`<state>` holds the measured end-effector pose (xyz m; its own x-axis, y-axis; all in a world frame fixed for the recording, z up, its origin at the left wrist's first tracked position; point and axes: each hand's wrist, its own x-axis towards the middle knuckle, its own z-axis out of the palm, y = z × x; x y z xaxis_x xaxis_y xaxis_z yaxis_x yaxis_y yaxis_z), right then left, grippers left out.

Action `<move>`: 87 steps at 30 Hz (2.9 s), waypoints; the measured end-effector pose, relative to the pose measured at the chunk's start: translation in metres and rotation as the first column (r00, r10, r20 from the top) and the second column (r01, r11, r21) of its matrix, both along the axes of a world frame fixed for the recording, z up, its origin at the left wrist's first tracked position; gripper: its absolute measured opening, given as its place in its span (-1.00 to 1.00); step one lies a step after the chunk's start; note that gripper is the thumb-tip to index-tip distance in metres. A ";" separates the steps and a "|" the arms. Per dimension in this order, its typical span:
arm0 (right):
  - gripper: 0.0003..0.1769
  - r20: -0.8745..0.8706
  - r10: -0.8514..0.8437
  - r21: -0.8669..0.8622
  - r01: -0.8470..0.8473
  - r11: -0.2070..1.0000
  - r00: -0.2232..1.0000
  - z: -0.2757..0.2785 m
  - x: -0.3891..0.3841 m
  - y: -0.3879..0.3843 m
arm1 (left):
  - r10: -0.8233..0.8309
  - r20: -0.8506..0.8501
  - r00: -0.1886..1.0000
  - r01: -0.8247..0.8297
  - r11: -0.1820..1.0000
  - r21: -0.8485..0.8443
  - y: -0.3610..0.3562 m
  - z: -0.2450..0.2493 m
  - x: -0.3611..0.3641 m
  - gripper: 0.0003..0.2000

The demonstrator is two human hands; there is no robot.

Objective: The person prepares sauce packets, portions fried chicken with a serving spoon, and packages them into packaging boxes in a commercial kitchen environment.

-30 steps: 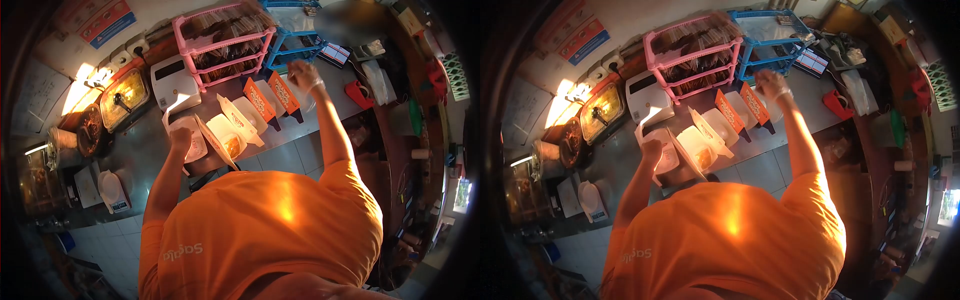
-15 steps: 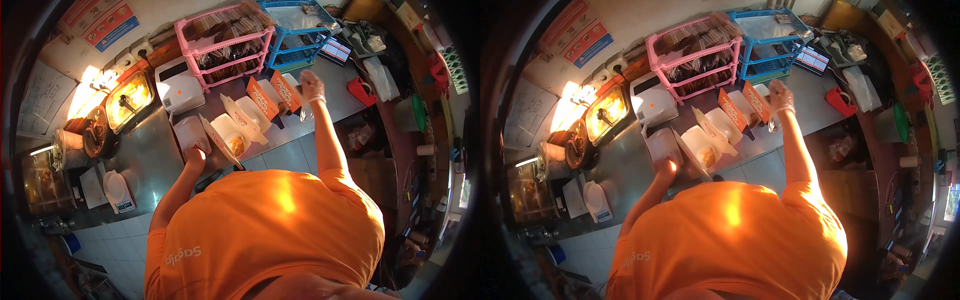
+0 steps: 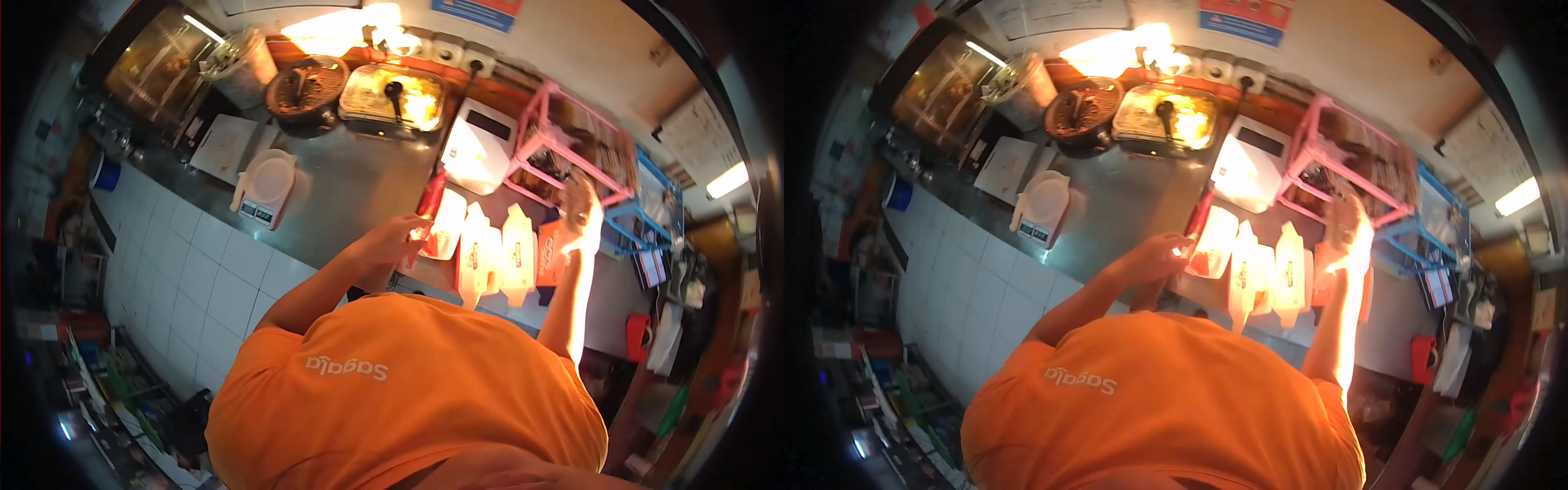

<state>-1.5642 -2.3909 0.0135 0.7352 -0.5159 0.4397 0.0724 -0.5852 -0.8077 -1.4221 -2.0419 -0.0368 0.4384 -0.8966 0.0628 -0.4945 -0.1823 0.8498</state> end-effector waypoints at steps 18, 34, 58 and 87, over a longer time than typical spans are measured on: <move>-0.57 -0.910 -0.156 -0.322 -0.418 0.850 0.383 -0.148 0.455 0.075 | 0.272 0.489 0.829 -0.330 0.943 0.035 0.006 -0.043 0.370 -0.78; -0.38 -0.916 -0.192 -0.313 -0.327 0.892 0.353 -0.107 0.444 0.200 | -0.054 0.742 0.668 0.000 0.997 0.073 -0.057 -0.066 0.424 -0.89; -0.36 -0.944 -0.310 -0.142 -0.705 0.695 -0.116 -0.101 0.482 0.153 | -0.043 0.743 0.668 -0.268 0.917 0.294 -0.032 -0.149 0.424 -0.09; -0.29 -0.927 -0.317 -0.368 -0.647 0.668 0.200 -0.084 0.467 0.177 | -0.111 0.630 0.768 -0.196 0.897 0.397 -0.013 -0.098 0.408 -0.15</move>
<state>-1.0972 -2.2135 -0.0705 0.8046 -0.2815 -0.5229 -0.2012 -0.9576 0.2060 -1.0144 -2.0553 -0.1348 0.4741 -0.8796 -0.0380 -0.8621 -0.4726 0.1830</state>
